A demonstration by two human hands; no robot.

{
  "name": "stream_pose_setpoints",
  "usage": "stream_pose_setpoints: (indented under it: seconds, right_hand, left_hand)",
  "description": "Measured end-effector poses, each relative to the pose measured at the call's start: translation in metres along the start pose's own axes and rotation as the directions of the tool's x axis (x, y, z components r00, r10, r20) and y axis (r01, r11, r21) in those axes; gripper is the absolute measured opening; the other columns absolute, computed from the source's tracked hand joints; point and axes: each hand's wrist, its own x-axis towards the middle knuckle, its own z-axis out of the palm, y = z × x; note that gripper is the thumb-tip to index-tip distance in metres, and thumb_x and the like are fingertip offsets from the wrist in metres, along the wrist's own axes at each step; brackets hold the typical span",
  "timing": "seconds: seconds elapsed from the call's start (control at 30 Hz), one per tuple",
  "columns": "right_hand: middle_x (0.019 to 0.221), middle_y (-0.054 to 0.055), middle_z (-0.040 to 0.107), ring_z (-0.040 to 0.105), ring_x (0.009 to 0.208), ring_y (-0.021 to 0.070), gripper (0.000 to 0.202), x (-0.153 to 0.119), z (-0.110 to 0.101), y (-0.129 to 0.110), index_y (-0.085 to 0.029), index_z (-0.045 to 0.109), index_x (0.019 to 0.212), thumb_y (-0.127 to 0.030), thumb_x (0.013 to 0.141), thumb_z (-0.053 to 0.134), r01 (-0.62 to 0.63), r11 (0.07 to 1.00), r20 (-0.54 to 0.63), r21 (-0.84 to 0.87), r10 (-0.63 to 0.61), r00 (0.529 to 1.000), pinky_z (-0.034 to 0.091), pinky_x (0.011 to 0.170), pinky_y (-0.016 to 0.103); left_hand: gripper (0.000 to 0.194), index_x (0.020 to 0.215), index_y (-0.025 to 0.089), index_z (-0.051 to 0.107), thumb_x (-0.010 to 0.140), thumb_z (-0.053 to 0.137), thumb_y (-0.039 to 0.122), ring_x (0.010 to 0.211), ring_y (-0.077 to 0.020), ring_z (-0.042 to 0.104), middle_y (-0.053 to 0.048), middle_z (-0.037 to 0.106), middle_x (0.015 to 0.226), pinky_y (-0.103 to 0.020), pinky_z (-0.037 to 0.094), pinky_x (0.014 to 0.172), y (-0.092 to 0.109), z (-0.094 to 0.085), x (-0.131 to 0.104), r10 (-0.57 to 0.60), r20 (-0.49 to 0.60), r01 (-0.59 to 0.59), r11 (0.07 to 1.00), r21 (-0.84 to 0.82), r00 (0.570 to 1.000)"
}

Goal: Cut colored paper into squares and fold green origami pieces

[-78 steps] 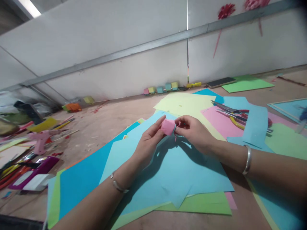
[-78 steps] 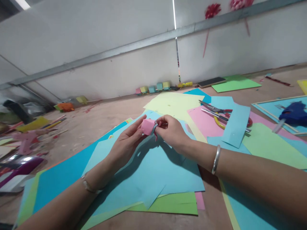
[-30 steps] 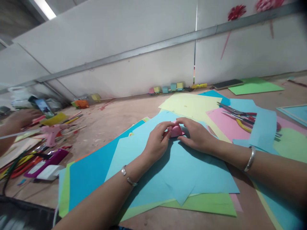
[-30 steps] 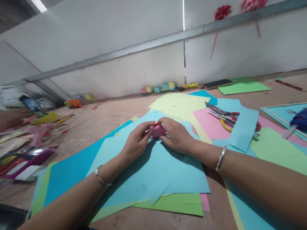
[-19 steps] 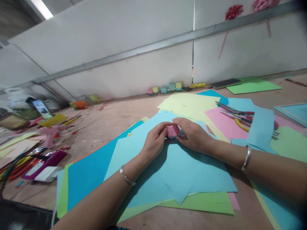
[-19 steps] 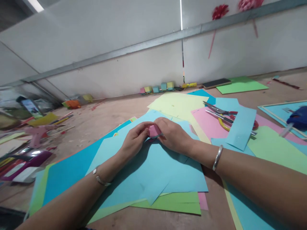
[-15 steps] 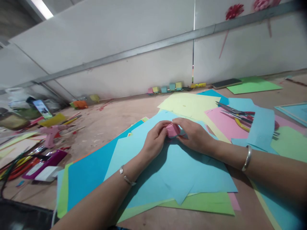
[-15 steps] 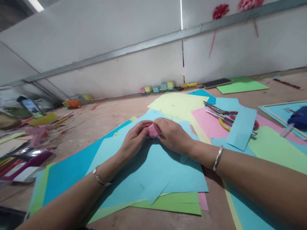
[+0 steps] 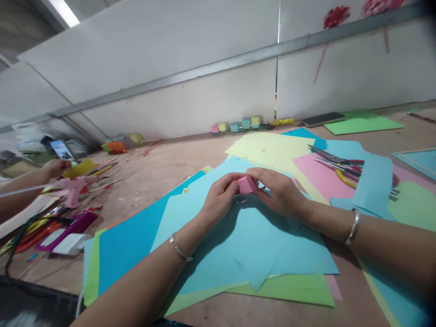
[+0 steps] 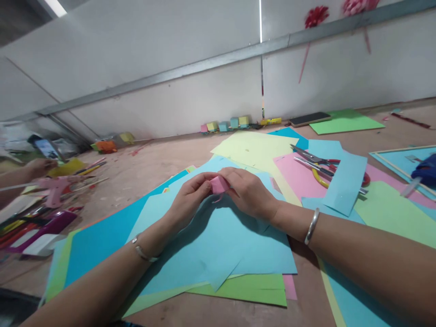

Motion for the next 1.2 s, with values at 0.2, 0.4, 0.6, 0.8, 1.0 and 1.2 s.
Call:
stream_pose_setpoints:
  seconds: [0.2, 0.4, 0.6, 0.8, 1.0, 1.2]
  right_hand:
    - [0.119, 0.005, 0.069, 0.066, 0.109, 0.0241, 0.029, 0.002, -0.004, -0.005, -0.027, 0.059, 0.118, -0.018, 0.093, 0.047, -0.050, 0.999, 0.005, 0.008, 0.050, 0.999, 0.054, 0.095, 0.046]
    - [0.123, 0.011, 0.067, 0.065, 0.111, 0.0255, 0.035, -0.001, -0.002, 0.000, -0.021, 0.053, 0.126, -0.016, 0.092, 0.051, -0.012, 1.000, -0.017, -0.001, 0.011, 1.000, 0.056, 0.092, 0.045]
    - [0.136, 0.021, 0.054, 0.053, 0.126, 0.0331, 0.057, -0.004, 0.005, 0.007, -0.016, 0.038, 0.140, -0.027, 0.088, 0.061, 0.006, 1.000, -0.082, -0.011, -0.007, 0.997, 0.056, 0.091, 0.053]
    - [0.121, 0.019, 0.059, 0.056, 0.117, 0.0323, 0.039, -0.001, 0.002, 0.002, -0.015, 0.049, 0.124, -0.028, 0.088, 0.058, -0.048, 0.999, -0.071, 0.013, 0.049, 0.996, 0.054, 0.091, 0.053]
    - [0.118, 0.016, 0.060, 0.058, 0.112, 0.0296, 0.036, 0.000, 0.001, -0.001, -0.018, 0.053, 0.122, -0.024, 0.087, 0.057, -0.040, 0.998, -0.032, 0.040, 0.041, 0.999, 0.052, 0.093, 0.052]
    - [0.118, 0.018, 0.060, 0.057, 0.113, 0.0302, 0.036, 0.000, 0.001, -0.002, -0.016, 0.050, 0.123, -0.021, 0.087, 0.054, -0.032, 0.999, -0.057, 0.038, 0.034, 0.998, 0.052, 0.093, 0.051]
  left_hand:
    - [0.019, 0.099, 0.015, 0.071, 0.087, 0.063, 0.026, 0.080, -0.0165, 0.061, -0.008, 0.068, 0.092, -0.031, 0.051, 0.073, 0.002, -0.001, -0.002, -0.108, 0.042, 0.113, 0.983, -0.142, 0.993]
    - [0.025, 0.106, 0.015, 0.068, 0.083, 0.068, 0.023, 0.072, -0.0139, 0.060, -0.005, 0.067, 0.084, -0.029, 0.048, 0.071, 0.002, -0.001, -0.001, -0.129, 0.091, 0.145, 0.969, -0.199, 0.987]
    - [0.022, 0.102, 0.014, 0.067, 0.082, 0.069, 0.020, 0.078, -0.0175, 0.066, -0.010, 0.070, 0.093, -0.031, 0.050, 0.076, 0.004, -0.007, 0.005, -0.270, 0.018, 0.259, 0.901, -0.349, 0.963]
    - [0.022, 0.099, 0.014, 0.071, 0.087, 0.064, 0.031, 0.098, -0.0252, 0.068, -0.013, 0.073, 0.103, -0.037, 0.050, 0.090, 0.005, -0.012, 0.006, -0.286, 0.092, 0.299, 0.867, -0.398, 0.954]
    - [0.019, 0.093, 0.012, 0.074, 0.087, 0.064, 0.028, 0.091, -0.0239, 0.069, -0.012, 0.073, 0.094, -0.039, 0.051, 0.092, 0.004, -0.006, 0.006, -0.306, 0.058, 0.300, 0.847, -0.439, 0.950]
    - [0.025, 0.097, 0.011, 0.072, 0.094, 0.057, 0.031, 0.096, -0.0235, 0.069, -0.012, 0.073, 0.097, -0.039, 0.053, 0.093, 0.001, -0.006, 0.006, -0.345, 0.052, 0.323, 0.804, -0.499, 0.937]
